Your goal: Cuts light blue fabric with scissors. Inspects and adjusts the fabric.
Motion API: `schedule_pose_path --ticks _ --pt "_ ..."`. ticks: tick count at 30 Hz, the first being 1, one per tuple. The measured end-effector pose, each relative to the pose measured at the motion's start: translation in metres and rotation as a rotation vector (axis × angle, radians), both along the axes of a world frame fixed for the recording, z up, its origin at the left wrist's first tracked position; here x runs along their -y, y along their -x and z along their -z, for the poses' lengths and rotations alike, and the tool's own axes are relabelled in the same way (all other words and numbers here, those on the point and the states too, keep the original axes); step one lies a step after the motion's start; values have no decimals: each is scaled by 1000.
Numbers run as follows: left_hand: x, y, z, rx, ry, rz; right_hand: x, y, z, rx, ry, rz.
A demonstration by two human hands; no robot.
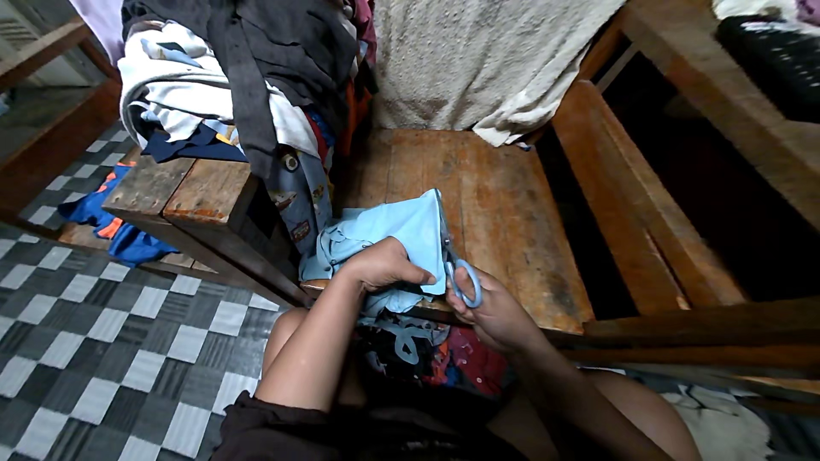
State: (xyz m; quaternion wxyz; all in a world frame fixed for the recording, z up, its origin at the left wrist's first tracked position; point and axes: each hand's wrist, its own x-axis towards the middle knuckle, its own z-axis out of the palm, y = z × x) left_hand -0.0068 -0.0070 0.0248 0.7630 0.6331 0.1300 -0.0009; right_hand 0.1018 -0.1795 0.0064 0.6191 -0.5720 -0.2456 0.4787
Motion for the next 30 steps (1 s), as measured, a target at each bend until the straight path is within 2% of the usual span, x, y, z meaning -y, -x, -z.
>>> schedule_pose_path --ticks 4,7,9,12,15,20,24,30 --pt "-2 0 0 28 7 -80 3 -1 -2 20 6 -3" --pt "3 -9 0 -4 67 -355 6 0 -7 75 46 -27" --pt "5 -19 5 37 264 -582 8 1 -10 124 83 -61" --pt "2 -31 13 199 723 -797 9 1 -9 149 95 -93" --pt "3 -32 14 266 1030 -786 8 1 -6 143 96 -122" --pt "6 -30 16 265 1187 -621 9 1 -5 190 112 -113" --pt "8 -27 14 245 1201 -541 12 1 -6 195 101 -124" --pt "5 -23 18 302 984 -557 15 1 -5 207 89 -169"
